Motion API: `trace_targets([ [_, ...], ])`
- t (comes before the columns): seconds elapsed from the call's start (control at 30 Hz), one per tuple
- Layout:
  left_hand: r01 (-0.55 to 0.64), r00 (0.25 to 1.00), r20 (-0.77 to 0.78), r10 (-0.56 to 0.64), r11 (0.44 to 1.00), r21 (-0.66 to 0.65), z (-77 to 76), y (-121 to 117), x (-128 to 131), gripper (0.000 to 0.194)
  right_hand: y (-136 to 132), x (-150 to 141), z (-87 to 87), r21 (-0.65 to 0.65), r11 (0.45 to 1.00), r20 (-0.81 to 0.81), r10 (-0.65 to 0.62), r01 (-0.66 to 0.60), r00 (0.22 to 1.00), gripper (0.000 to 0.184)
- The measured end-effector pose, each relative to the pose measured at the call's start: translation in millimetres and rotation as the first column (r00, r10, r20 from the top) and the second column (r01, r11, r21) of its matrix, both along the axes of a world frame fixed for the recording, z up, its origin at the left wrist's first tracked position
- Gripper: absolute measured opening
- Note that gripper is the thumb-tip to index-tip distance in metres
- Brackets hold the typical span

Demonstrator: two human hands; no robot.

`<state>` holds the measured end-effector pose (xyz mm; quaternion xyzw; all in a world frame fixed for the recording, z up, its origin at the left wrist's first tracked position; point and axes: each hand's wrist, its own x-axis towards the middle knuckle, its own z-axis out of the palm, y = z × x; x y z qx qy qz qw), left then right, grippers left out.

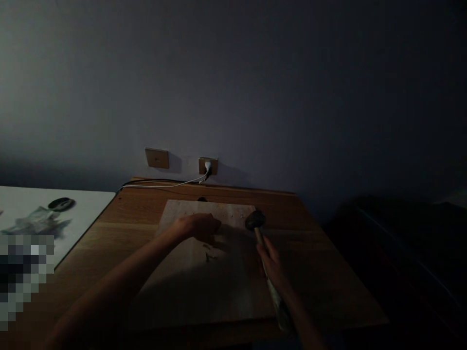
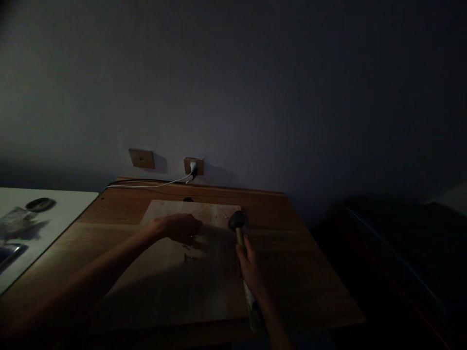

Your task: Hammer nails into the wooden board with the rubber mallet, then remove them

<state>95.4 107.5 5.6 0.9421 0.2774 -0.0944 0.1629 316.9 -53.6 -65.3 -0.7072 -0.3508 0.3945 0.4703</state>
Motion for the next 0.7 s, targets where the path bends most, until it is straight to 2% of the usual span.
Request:
trace_targets([
  [0.17,0.080,0.993,0.083,-0.083,0.996,0.043,-4.2,-20,-5,0.010,1,-2,1.2,0.020,1.000,0.002,-0.017,0.017,1.000,0.078],
  [0.37,0.116,0.986,0.120,-0.118,0.993,0.024,0.8,-19,0,0.014,1,-3,2.6,0.012,1.000,0.004,-0.022,0.022,1.000,0.077],
  [0.43,0.123,0.976,0.181,-0.123,0.992,0.016,0.5,-13,5,0.021,1,-3,2.0,0.008,0.999,0.001,-0.035,0.035,0.999,0.081],
  [0.53,0.024,0.942,0.333,-0.031,0.999,0.026,-5.6,6,18,0.032,2,-3,0.7,0.043,0.998,-0.024,-0.035,0.036,0.999,0.083],
  [0.6,-0.060,0.920,0.389,0.039,0.997,0.043,-12.6,20,30,0.033,2,-3,-0.2,0.065,0.997,-0.035,-0.025,0.028,0.999,0.081],
  [0.7,-0.079,0.918,0.395,0.044,0.994,0.075,-23.7,38,48,0.028,3,-2,-3.4,0.074,0.997,-0.032,-0.020,0.023,0.999,0.079],
])
